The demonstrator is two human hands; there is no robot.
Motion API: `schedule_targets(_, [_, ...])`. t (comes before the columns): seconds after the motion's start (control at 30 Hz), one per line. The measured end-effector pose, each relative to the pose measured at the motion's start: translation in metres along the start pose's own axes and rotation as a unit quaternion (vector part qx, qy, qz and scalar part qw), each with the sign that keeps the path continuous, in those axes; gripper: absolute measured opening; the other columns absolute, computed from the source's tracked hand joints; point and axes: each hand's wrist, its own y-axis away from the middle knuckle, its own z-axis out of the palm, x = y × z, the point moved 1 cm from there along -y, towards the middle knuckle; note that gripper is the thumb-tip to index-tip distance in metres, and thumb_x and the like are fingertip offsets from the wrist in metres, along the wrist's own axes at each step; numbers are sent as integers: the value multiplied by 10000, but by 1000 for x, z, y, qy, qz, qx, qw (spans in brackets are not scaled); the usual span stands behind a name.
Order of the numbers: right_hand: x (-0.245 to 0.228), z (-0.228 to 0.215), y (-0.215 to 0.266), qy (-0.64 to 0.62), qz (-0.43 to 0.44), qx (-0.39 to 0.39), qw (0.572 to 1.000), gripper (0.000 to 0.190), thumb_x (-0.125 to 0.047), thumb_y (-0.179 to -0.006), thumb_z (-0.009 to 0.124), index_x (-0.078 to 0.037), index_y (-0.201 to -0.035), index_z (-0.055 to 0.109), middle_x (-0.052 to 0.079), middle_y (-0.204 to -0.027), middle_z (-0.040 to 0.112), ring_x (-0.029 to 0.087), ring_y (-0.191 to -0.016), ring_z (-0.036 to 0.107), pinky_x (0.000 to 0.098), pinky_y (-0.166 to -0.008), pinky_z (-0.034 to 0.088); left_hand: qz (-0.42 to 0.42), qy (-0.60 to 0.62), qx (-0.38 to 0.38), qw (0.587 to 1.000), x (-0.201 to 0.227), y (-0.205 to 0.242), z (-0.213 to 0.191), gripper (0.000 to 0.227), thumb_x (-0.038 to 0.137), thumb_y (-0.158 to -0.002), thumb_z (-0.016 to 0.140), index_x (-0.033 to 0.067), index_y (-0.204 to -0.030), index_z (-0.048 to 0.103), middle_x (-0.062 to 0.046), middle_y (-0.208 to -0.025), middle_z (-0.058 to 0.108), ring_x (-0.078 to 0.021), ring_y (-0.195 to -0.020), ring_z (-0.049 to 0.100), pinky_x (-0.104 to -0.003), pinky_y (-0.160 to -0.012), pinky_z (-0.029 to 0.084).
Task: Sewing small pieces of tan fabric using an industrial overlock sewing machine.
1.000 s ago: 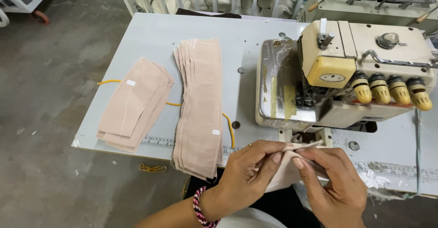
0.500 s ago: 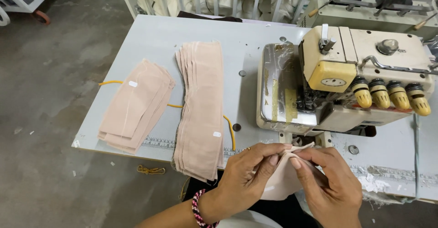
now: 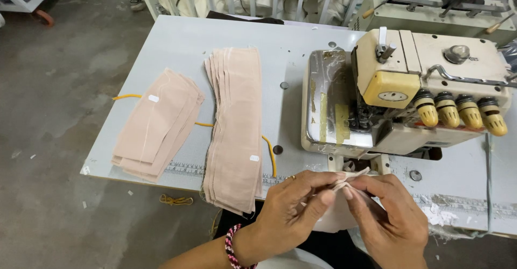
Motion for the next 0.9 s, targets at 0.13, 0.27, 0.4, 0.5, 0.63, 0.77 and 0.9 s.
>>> schedule_targets(0.13, [0,1,2,12,-16,-4,1000,259,60,-782,759,54,-1031,684,132,-896,710,103,-579,524,195,-464,377,8,-3,29,1000,2,-3,4,281,138,-952,692,-18,-1182,650,-98,-914,679,-99,-641,535,-221,-554,445])
schedule_targets(0.27, [0,-2,6,17,-4,-5,1000,294,26,-772,780,66,-1047,684,145,-945,718,111,-600,565,205,-506,437,19,-34,58,998,0,-2,1,180,8,-943,692,6,-1123,675,-34,-835,646,-75,-602,476,-209,-528,412])
schedule_targets(0.4, [4,-11,16,-65,102,-3,993,256,48,-750,761,89,-995,698,176,-959,781,201,-823,747,284,-813,620,23,-25,111,993,-2,-1,-9,152,-21,-937,677,-10,-1088,689,-43,-808,687,-78,-593,508,-213,-517,427])
schedule_targets(0.5, [13,-16,23,-131,148,-2,980,182,81,-811,703,98,-993,692,198,-975,758,224,-870,725,312,-836,614,15,-38,113,993,0,1,-14,115,24,-939,681,-11,-1049,683,-54,-818,714,-65,-583,486,-198,-523,416])
schedule_targets(0.63, [18,-18,19,-169,145,3,975,117,59,-844,676,61,-958,702,184,-987,724,209,-862,686,309,-776,598,17,-59,99,993,3,4,-15,120,33,-939,675,4,-1055,686,-34,-762,691,-71,-568,487,-203,-520,412])
schedule_targets(0.77, [23,-21,14,-228,137,-23,964,152,97,-794,665,8,-917,677,202,-1299,632,289,-1221,658,428,-1042,614,27,-48,85,995,3,5,-16,116,27,-938,668,9,-1052,662,-98,-987,776,-79,-603,549,-205,-552,470])
schedule_targets(0.9, [37,-21,21,-244,158,-18,957,128,68,-778,714,-14,-857,655,206,-1056,752,259,-993,776,354,-831,710,31,-42,79,995,-1,5,-16,115,63,-951,655,12,-1054,658,-124,-1018,777,-67,-571,506,-197,-518,450])
